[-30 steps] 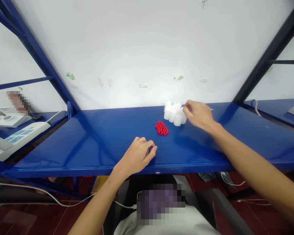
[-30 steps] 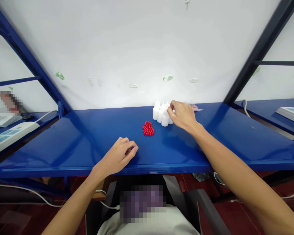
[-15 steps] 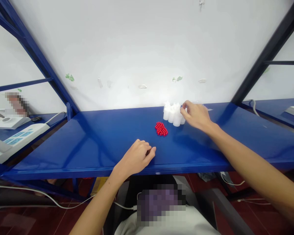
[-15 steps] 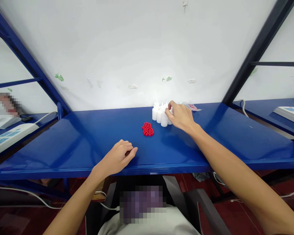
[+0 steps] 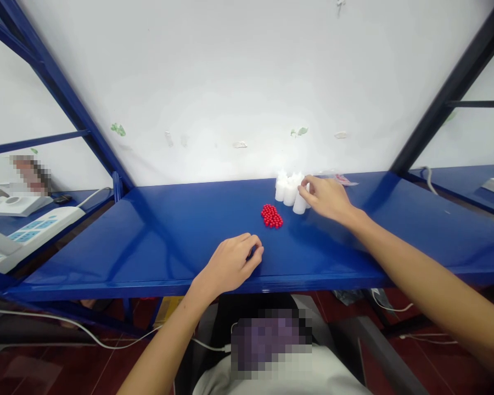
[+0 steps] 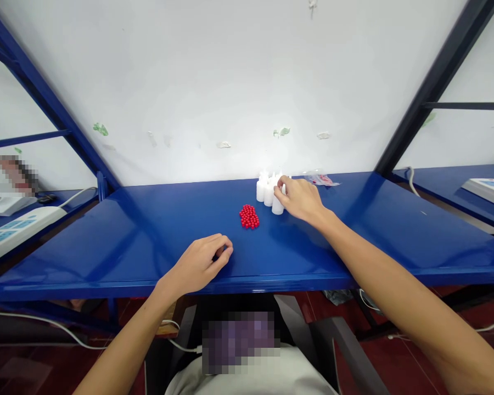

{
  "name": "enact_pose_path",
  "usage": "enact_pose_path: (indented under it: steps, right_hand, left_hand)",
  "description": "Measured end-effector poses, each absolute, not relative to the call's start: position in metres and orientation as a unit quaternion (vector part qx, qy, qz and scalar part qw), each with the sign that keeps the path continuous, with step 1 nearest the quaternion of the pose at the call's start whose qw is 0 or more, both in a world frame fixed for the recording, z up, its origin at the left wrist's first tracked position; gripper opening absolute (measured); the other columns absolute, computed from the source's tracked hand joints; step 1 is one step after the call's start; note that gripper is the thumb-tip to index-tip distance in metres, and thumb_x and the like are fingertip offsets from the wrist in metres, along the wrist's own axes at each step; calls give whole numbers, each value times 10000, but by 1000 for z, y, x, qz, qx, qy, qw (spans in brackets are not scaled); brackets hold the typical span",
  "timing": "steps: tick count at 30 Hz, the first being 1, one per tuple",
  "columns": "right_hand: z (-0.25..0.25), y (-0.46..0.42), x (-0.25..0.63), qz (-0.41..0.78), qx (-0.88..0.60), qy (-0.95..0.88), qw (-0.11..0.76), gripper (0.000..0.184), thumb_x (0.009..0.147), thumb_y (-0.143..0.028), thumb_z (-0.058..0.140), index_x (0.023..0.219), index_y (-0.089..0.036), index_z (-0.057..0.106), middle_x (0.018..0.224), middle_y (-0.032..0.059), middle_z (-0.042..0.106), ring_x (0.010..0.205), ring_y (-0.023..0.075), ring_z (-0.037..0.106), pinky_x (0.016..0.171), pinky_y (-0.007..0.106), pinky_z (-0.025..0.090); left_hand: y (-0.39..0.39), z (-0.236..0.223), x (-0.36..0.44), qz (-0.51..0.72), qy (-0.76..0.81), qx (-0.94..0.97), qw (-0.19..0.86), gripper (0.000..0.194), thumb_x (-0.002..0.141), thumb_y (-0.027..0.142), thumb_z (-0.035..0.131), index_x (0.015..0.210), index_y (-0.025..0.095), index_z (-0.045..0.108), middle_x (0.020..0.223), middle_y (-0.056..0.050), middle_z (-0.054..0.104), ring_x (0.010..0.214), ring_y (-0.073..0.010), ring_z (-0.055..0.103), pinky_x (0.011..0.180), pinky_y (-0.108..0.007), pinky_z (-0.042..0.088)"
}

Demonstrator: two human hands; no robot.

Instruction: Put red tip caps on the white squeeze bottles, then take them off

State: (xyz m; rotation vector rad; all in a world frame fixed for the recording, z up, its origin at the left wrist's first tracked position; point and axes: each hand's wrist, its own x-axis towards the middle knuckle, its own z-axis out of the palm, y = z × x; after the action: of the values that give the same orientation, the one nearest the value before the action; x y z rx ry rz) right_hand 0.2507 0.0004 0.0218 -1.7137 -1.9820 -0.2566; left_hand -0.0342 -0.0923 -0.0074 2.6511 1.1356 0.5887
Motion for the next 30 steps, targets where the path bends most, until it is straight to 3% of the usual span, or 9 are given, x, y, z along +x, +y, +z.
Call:
enact_pose_path:
  steps: [7,13,18,25,30]
  right_hand:
    - [21,-4,243,-27,-568,-770,288,218,870,-335,483,813,-182,627,694,54,637,617,187,546,576,297,327]
    - [12,-4,233,-7,-496,-786,368,174,858,-307,515,752,-186,579,821,61,606,701,179,537,685,324,411]
    - [2,-2,227,116,-495,-739,442,159,850,-336,569,772,-198,563,833,47,650,765,188,596,737,335,453]
    - [-8,-2,216,286,-461,-643,541,319,694,-451,758,760,-206,565,771,43,677,753,223,680,740,366,525]
    - [-14,-7,210,297,-460,-609,574,350,655,-461,796,725,-205,568,726,36,666,709,227,697,670,340,530]
  left_hand:
    - [-92,-8,-34,197,378,899,97,251,1021,309,340,902,199,532,829,-11,599,737,-153,549,691,-276,401]
    - [-92,-8,-34,199,378,899,97,248,1018,309,348,892,200,530,821,-10,601,732,-153,551,680,-274,396]
    - [-92,-8,-34,200,378,899,98,246,1019,308,345,907,199,535,839,-13,607,741,-154,553,695,-276,405]
    - [-93,-6,-34,197,374,901,102,265,1021,304,331,903,193,541,849,-25,613,751,-160,560,697,-281,410]
    - [-93,-6,-35,198,372,900,108,244,1023,298,335,920,198,533,859,-20,616,765,-162,566,708,-280,416]
